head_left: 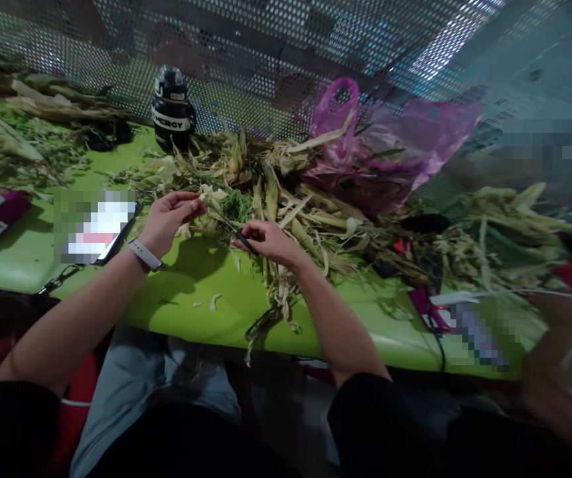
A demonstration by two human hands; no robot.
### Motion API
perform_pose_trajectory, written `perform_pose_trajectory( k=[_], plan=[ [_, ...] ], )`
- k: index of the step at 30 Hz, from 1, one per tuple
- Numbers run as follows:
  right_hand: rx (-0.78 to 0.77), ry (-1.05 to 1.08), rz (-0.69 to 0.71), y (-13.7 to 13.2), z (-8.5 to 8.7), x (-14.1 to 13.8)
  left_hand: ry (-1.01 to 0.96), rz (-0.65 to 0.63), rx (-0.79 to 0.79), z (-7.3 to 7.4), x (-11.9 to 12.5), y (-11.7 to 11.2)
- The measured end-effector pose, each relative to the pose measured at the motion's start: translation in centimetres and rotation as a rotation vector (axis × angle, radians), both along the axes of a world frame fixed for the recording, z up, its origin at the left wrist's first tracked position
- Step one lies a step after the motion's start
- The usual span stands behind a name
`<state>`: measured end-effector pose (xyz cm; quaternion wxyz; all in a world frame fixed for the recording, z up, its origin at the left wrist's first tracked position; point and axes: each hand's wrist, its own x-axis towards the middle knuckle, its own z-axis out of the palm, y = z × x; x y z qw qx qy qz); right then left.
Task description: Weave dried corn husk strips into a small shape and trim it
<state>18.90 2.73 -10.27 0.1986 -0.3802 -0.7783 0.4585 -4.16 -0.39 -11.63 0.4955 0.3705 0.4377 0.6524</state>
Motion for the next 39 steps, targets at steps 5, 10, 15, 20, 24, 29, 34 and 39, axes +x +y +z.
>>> perform_pose_trajectory(
  k=[5, 10, 15, 20, 24, 29, 34, 39],
  plan=[
    [-0.029, 0.033, -0.014, 0.06, 0.02, 0.0, -0.002, 0.01, -0.012, 0.06, 0.12, 0.04],
    [-0.005, 0.006, -0.003, 0.21, -0.27, 0.06, 0.079, 0.016, 0.009, 0.01, 0.3, -0.11],
    [-0.02, 0.024, -0.005, 0.2, -0.31, 0.0, 0.102, 0.054, 0.049, -0.09, 0.42, -0.16],
    [-0.035, 0.041, -0.022, -0.02, 0.0, -0.25, 0.113, 0.071, 0.069, -0.03, 0.74, -0.21],
    [-0.067, 0.064, -0.029, -0.05, 0.3, -0.12, 0.104, 0.078, 0.068, -0.09, 0.69, -0.21],
    [-0.088, 0.053, -0.014, 0.1, 0.32, 0.06, 0.114, 0.063, 0.068, -0.26, 0.56, -0.14],
    [-0.084, 0.054, -0.003, 0.14, 0.11, -0.01, 0.129, 0.082, 0.046, -0.04, 0.67, -0.26],
    [-0.082, 0.051, 0.0, 0.06, 0.26, 0.01, 0.127, 0.078, 0.045, 0.18, 0.7, -0.43]
  ],
)
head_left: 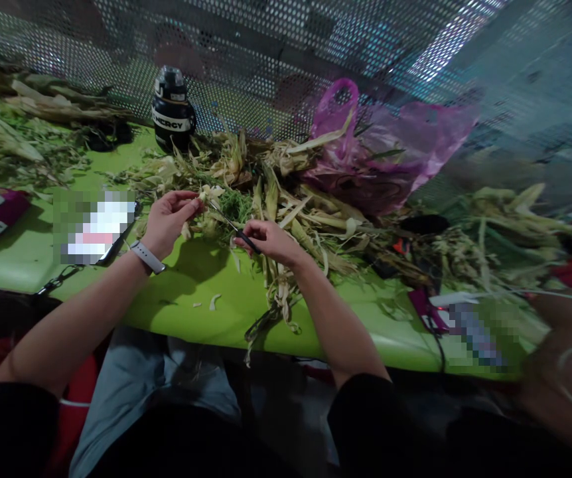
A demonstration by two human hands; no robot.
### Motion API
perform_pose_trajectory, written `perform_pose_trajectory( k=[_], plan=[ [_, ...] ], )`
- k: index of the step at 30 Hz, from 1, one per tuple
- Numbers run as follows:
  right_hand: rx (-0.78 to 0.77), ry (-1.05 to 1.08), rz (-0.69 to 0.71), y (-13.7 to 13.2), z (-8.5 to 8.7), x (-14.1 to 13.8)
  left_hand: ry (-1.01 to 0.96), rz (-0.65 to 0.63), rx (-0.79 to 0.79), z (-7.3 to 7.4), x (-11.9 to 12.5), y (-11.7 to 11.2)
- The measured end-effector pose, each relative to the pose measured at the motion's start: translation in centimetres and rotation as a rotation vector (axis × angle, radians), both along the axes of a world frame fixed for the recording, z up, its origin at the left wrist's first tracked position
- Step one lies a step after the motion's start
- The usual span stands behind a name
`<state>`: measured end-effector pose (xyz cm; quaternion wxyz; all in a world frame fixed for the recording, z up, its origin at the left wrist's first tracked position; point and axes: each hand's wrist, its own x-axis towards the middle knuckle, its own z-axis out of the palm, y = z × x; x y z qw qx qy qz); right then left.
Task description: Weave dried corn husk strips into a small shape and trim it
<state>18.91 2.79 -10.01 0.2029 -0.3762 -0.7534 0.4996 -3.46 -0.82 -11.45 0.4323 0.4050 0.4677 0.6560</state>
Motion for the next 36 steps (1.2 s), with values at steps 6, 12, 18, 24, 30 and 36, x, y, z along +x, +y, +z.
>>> perform_pose_trajectory(
  k=[6, 12, 18, 24, 30, 36],
  plan=[
    [0.001, 0.009, -0.016, 0.0, 0.0, -0.1, 0.022, -0.01, 0.036, -0.3, 0.3, 0.0],
    [-0.003, 0.019, -0.024, 0.0, -0.7, -0.4, 0.087, 0.027, 0.07, -0.5, 0.5, 0.0],
    [0.005, 0.028, -0.056, -0.1, -1.0, -1.0, 0.143, 0.071, 0.059, -0.6, 0.3, 0.1],
    [-0.083, 0.05, 0.044, 0.0, -0.3, -0.1, 0.182, 0.063, 0.037, -0.8, 0.0, 0.5],
    [-0.098, 0.046, 0.102, -0.3, 0.3, 0.3, 0.118, 0.025, 0.013, -0.7, 0.2, 0.4],
    [-0.099, -0.095, 0.16, -0.1, 0.5, 0.5, 0.054, 0.042, 0.022, -0.4, 0.2, 0.3]
  ],
)
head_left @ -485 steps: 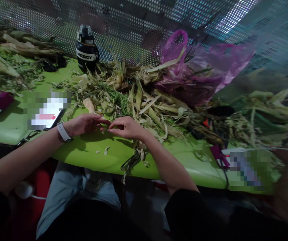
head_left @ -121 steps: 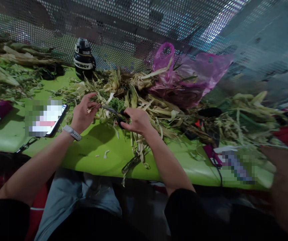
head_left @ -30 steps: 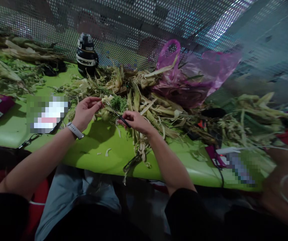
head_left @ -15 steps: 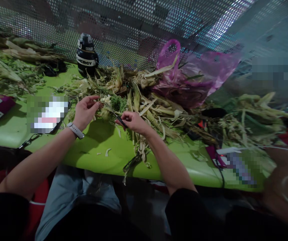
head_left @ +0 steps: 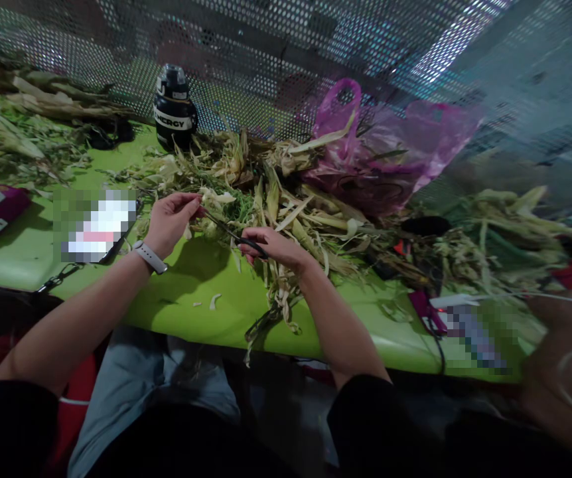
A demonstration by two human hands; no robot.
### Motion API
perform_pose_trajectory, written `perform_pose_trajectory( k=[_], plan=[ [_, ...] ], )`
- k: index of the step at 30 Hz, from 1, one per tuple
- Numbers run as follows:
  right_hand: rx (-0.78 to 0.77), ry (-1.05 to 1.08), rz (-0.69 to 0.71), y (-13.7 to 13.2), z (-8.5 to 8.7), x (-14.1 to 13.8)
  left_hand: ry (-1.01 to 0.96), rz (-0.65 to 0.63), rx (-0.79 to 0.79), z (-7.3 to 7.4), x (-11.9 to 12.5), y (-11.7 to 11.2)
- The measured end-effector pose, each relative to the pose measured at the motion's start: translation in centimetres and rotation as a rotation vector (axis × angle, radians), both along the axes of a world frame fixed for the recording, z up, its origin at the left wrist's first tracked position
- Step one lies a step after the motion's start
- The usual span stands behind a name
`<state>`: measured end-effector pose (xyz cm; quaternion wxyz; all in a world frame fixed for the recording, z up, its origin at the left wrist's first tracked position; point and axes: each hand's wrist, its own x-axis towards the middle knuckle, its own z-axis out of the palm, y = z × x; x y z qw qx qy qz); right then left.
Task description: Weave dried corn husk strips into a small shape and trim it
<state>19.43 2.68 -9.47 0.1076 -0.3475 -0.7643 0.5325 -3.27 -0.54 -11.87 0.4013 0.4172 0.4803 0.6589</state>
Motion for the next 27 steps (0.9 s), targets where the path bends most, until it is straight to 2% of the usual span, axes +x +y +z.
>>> perform_pose_trajectory(
  k=[4, 6, 10, 13, 21, 27],
  plan=[
    [-0.032, -0.124, 0.181, -0.1, 0.4, 0.1, -0.048, 0.016, 0.027, -0.1, -0.1, 0.1],
    [-0.053, -0.112, 0.238, -0.2, 0.6, 0.1, -0.049, 0.013, 0.037, -0.1, -0.1, 0.1],
    [0.003, 0.026, 0.053, -0.2, 0.4, 0.1, -0.005, 0.007, 0.03, -0.1, -0.1, 0.0],
    [0.031, 0.027, -0.039, -0.1, 0.0, 0.0, 0.007, 0.014, 0.039, -0.2, 0.0, 0.0],
    [0.026, 0.082, -0.083, 0.0, -0.1, -0.1, -0.054, 0.002, 0.053, -0.2, 0.0, 0.1],
    [0.018, 0.093, -0.067, 0.2, -0.7, -0.1, -0.055, 0.016, 0.063, -0.4, -0.1, 0.3]
  ],
)
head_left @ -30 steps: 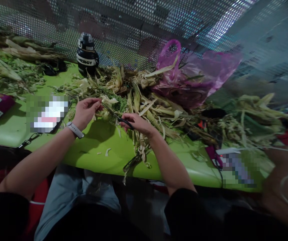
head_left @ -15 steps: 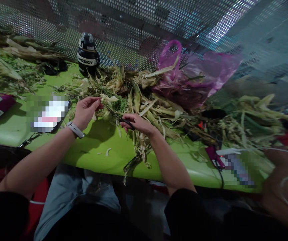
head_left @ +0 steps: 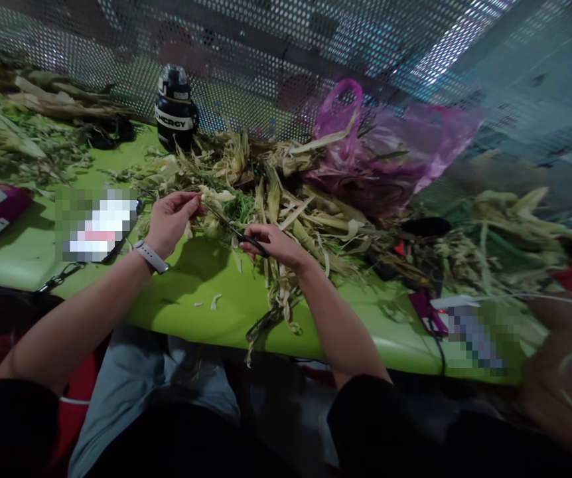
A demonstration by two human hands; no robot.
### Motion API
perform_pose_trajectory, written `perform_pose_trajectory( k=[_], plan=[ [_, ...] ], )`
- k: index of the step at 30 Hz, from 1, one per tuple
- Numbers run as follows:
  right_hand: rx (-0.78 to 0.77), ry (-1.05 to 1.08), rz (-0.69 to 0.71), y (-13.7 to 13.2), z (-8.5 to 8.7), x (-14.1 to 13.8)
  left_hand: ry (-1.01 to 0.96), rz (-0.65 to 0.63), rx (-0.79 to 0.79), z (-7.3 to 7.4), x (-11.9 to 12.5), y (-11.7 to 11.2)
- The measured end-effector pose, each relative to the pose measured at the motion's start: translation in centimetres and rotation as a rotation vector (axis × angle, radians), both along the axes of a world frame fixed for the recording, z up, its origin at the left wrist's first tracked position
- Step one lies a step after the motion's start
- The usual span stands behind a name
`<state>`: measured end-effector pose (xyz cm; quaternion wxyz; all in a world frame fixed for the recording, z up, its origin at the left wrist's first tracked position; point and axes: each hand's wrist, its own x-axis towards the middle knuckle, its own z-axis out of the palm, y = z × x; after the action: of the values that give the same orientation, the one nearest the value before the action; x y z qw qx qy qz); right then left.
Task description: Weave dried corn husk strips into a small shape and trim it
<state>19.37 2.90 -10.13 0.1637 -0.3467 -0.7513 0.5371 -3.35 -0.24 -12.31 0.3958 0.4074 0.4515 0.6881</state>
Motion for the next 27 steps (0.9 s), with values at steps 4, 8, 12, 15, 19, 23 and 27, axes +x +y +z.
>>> perform_pose_trajectory(
  k=[4, 8, 12, 15, 19, 23, 27],
  plan=[
    [0.005, 0.019, -0.057, 0.1, -0.2, -0.3, 0.008, -0.004, 0.008, 0.1, 0.2, -0.2],
    [0.014, 0.014, -0.072, 0.0, -0.1, -0.5, 0.014, 0.0, -0.004, 0.3, 0.3, -0.3],
    [0.001, 0.017, -0.07, -0.1, 0.0, -0.6, 0.023, 0.006, 0.002, 0.3, 0.2, -0.3],
    [0.0, 0.016, -0.076, -0.2, 0.0, -0.6, 0.043, 0.002, 0.003, 0.1, 0.2, -0.3],
    [0.013, 0.006, -0.076, -0.3, -0.2, -0.8, 0.082, -0.031, 0.032, -0.3, 0.3, -0.3],
    [0.02, -0.01, -0.092, -0.5, -0.2, -1.1, 0.12, -0.016, 0.037, -0.5, 0.5, -0.3],
    [-0.006, -0.006, -0.089, -0.8, 0.1, -1.2, 0.148, 0.003, 0.051, -0.7, 0.5, -0.2]
  ],
)
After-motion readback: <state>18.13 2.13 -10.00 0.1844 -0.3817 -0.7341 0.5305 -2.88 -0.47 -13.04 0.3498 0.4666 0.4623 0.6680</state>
